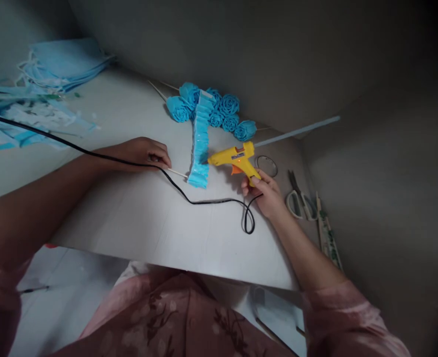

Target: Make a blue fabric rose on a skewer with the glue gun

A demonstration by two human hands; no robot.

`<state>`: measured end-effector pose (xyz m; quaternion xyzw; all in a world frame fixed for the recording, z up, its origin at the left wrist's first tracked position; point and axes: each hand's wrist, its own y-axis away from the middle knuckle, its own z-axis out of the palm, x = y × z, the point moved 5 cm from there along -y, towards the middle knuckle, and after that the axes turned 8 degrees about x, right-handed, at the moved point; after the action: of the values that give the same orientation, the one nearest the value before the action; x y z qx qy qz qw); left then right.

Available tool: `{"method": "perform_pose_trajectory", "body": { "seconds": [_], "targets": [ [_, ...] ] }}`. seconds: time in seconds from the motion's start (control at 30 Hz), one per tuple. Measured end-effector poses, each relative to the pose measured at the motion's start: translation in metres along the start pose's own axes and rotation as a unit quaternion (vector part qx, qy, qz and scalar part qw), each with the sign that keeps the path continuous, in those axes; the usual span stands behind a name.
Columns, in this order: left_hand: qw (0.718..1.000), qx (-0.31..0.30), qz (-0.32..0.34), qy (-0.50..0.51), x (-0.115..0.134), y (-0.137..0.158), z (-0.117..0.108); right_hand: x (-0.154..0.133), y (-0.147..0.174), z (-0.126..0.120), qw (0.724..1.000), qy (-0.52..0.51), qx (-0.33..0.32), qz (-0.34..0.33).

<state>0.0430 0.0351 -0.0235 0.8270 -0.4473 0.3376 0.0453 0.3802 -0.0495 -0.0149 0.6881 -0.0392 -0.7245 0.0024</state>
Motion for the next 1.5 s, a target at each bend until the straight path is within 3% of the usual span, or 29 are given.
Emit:
{"method": "perform_pose_trajectory", "body": {
  "seconds": [0.37,0.63,0.9,1.0,1.23,1.37,1.5],
  "targets": [
    [0.999,-0.032,-0.009,-0.009,0.017,0.003,-0.005,0.003,0.000,-0.003,0.999,0.040,-0.003,-0.023],
    [0.999,-0.025,-0.034,0.014,0.015,0.000,-0.005,0.005,-0.005,-0.006,0.996,-0.080,0.027,0.041],
    [0.998,-0.007,-0.063,0.005,0.020,0.000,-0.004,-0.007,0.011,0.002,0.984,-0.155,-0.058,0.067],
    [0.998,-0.003,-0.064,0.012,0.017,0.001,-0.003,-0.013,0.011,0.002,0.983,-0.161,-0.062,0.065],
    [0.999,-0.011,-0.036,0.003,0.017,0.000,-0.004,-0.010,0.002,-0.006,0.994,-0.097,-0.002,0.044],
    [0.999,-0.012,-0.049,-0.002,0.020,0.000,-0.005,-0.002,-0.002,-0.012,0.997,-0.048,0.051,0.018],
    [0.998,-0.017,-0.061,0.000,0.019,0.001,-0.004,-0.002,-0.002,-0.012,0.997,-0.043,0.060,0.019]
  ]
}}
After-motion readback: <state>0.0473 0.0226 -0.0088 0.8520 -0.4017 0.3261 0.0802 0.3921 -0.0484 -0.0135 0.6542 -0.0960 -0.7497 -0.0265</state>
